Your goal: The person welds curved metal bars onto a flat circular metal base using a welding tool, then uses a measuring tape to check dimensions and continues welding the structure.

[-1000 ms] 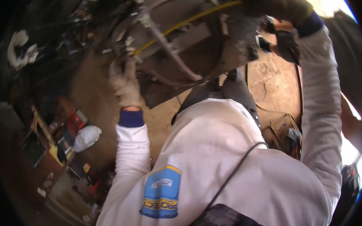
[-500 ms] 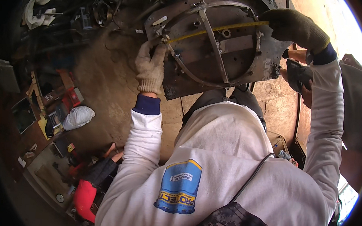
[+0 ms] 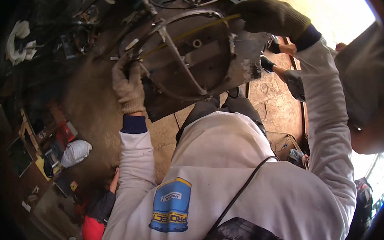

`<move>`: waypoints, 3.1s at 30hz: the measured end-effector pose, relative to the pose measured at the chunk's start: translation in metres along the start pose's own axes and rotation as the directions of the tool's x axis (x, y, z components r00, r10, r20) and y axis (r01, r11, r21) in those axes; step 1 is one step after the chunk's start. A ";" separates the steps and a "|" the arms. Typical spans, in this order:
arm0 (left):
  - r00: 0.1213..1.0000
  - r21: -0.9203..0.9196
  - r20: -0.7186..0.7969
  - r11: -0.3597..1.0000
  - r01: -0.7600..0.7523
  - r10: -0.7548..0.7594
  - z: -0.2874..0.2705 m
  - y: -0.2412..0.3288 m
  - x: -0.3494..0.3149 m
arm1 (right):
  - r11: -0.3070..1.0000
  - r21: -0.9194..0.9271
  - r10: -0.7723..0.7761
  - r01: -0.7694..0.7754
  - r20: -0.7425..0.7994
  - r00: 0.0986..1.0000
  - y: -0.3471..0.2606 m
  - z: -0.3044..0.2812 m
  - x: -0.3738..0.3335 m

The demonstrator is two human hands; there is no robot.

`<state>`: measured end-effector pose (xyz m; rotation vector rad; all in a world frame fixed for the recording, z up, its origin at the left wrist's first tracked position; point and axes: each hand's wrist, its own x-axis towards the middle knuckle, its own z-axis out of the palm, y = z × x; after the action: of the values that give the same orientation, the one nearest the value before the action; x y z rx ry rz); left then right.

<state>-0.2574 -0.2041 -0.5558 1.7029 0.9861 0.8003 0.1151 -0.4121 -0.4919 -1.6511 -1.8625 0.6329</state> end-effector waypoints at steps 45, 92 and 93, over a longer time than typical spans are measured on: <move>0.999 0.295 0.022 0.954 -0.050 0.045 -0.008 0.004 0.009 | 0.971 -0.073 0.221 -0.226 -0.074 0.972 -0.005 0.006 -0.001; 0.940 0.618 0.336 0.766 -0.174 -0.057 -0.011 0.111 0.086 | 0.899 0.394 0.412 -0.193 -0.608 0.679 -0.155 0.113 -0.054; 0.932 0.656 0.342 0.741 -0.147 -0.117 -0.006 0.104 0.098 | 0.876 0.431 0.453 -0.216 -0.585 0.673 -0.155 0.113 -0.059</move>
<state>-0.1917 -0.1352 -0.4486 2.3759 1.0649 0.0819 -0.0696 -0.4879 -0.4748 -1.7009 -0.8719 0.3737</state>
